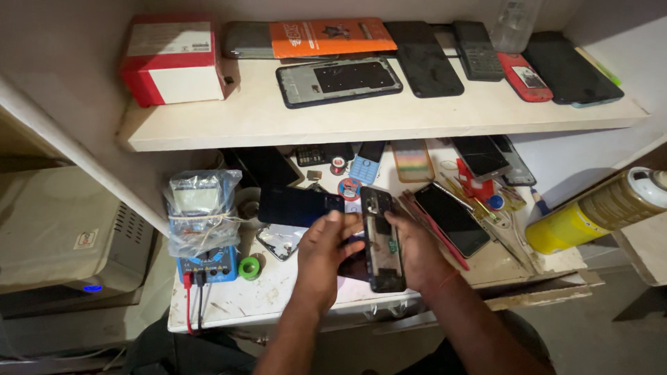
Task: The person disassembles a smartphone at a cluttered repair workbench, prying open the back cover and removing internal components by hand. They use a screwdriver on the phone's internals and handle the battery and other parts while working on the device.
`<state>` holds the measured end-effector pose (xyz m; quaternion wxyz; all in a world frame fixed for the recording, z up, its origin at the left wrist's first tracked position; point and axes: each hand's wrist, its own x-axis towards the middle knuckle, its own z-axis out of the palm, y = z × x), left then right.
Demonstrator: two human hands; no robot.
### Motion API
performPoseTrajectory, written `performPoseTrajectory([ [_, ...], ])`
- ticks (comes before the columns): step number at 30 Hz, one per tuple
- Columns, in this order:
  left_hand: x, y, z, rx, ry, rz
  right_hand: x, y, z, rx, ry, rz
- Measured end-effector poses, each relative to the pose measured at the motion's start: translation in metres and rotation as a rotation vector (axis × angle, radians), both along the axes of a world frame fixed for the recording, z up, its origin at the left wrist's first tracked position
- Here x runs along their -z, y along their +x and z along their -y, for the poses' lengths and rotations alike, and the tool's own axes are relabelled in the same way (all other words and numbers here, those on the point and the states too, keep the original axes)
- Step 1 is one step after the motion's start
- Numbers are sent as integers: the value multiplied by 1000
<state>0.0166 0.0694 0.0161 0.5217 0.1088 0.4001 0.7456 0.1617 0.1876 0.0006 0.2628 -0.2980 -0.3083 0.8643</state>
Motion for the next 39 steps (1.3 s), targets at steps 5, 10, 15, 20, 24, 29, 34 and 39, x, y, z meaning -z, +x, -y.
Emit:
performPoseTrajectory([
  [5, 2, -4, -5, 79, 40, -287, 17, 7, -14, -67, 7, 94],
  [10, 4, -3, -6, 210, 234, -407, 4, 9, -8, -164, 1, 99],
  [15, -7, -15, -1, 307, 222, -407, -17, 2, 5, -248, 120, 9],
  [20, -17, -20, 1, 328, 149, -457, -25, 0, 8, -221, 42, -8],
  [24, -14, -21, -2, 283, 192, -443, -30, 0, 11, -263, 98, -7],
  [29, -1, -29, -9, 239, 189, -443, -42, 1, 16, -268, 65, 99],
  [34, 12, -35, -14, 107, 281, -646, -48, -2, 16, -356, 27, 132],
  [39, 26, -31, -26, 72, 381, -429, -51, -2, 18, -369, 50, 104],
])
